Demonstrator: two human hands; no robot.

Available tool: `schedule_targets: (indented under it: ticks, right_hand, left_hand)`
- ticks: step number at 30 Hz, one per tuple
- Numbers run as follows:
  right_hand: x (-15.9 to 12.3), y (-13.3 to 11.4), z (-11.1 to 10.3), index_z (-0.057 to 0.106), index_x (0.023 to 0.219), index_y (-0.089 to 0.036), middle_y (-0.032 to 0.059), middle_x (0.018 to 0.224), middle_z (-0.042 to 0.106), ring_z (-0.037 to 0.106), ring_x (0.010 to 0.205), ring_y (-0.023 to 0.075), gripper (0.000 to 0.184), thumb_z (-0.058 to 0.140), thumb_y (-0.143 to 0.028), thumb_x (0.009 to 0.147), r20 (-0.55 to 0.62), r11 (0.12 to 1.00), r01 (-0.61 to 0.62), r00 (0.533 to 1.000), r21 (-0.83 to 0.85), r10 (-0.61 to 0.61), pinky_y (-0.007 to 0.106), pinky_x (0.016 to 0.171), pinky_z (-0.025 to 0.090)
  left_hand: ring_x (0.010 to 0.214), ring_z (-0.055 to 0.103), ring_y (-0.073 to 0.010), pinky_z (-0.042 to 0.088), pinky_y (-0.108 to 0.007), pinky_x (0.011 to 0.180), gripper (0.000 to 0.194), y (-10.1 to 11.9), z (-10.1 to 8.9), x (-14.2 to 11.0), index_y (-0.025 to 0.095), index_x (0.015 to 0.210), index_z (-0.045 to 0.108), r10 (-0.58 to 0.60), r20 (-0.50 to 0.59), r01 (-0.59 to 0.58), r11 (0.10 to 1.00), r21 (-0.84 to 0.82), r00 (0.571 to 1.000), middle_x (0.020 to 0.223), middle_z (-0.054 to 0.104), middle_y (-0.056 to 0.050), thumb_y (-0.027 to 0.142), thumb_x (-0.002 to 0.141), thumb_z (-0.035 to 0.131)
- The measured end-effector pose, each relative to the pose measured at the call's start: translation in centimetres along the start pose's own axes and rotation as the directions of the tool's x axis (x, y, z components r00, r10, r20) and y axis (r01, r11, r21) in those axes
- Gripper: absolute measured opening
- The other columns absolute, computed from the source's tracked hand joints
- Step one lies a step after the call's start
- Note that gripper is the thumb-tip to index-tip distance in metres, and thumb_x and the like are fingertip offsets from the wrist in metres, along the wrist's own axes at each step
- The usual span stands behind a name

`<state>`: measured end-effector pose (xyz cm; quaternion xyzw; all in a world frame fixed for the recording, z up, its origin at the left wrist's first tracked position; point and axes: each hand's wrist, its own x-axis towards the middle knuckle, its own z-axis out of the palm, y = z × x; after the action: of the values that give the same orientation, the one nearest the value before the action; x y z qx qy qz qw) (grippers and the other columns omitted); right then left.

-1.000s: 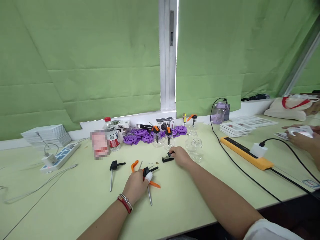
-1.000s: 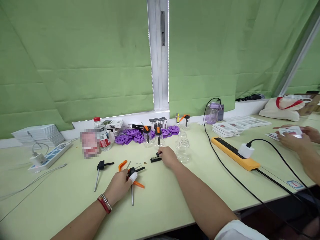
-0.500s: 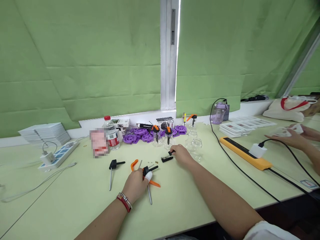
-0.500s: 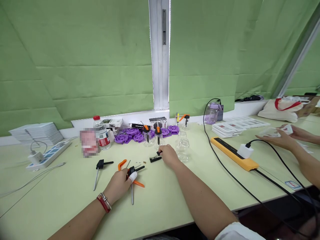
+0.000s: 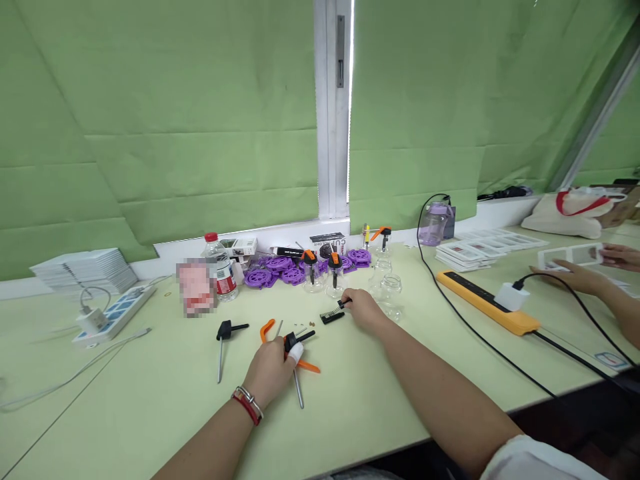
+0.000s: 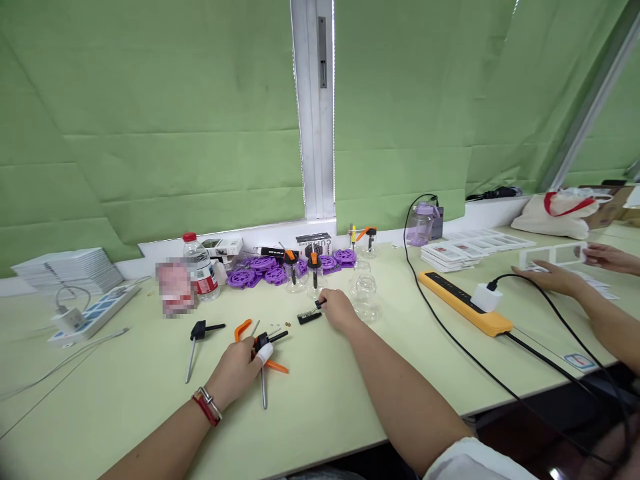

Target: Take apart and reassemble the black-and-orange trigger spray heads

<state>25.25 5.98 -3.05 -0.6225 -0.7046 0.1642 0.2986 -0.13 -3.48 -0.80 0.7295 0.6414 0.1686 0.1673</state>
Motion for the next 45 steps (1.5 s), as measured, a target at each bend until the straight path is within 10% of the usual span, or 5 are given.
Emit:
schedule_targets:
  ticks: [16, 26, 45]
  right_hand:
    - [-1.1, -1.9, -1.4, 0.064, 0.089, -0.018, 0.0059, 0.084, 0.055, 0.05, 0.078, 0.0153, 0.02, 0.053, -0.008, 0.075, -0.023, 0.999, 0.001, 1.0, -0.041, -0.002, 0.023, 0.069, 0.034]
    - [-2.2, -3.4, -0.7, 0.069, 0.077, -0.019, 0.0041, 0.082, 0.063, 0.051, 0.087, 0.0184, 0.012, 0.064, -0.01, 0.069, 0.211, 0.941, 0.338, 0.919, 0.014, -0.334, 0.026, 0.078, 0.037]
    - [-4.3, -5.8, 1.1, 0.069, 0.084, -0.019, 0.0059, 0.082, 0.066, 0.053, 0.085, 0.0189, 0.017, 0.052, -0.017, 0.082, 0.27, 0.859, 0.512, 0.824, 0.027, -0.499, 0.028, 0.078, 0.037]
  left_hand:
    - [0.053, 0.05, -0.0189, 0.028, -0.029, 0.047, 0.039, 0.0, 0.0, 0.1, 0.019, 0.067, 0.047, 0.002, -0.009, -0.001, 1.0, 0.014, 1.0, 0.061, 0.055, -0.006, 0.053, 0.082, 0.037]
    - [0.054, 0.05, -0.0177, 0.029, -0.028, 0.048, 0.036, 0.0, -0.1, 0.1, 0.018, 0.067, 0.047, -0.016, -0.008, 0.016, 0.998, -0.061, 1.0, 0.062, 0.055, -0.005, 0.052, 0.077, 0.046]
    - [0.059, 0.049, -0.0129, 0.036, -0.025, 0.053, 0.021, -1.0, 0.6, 0.1, 0.017, 0.08, 0.055, 0.093, 0.015, -0.084, 0.947, -0.309, 0.996, 0.068, 0.054, 0.0, 0.034, 0.069, 0.057]
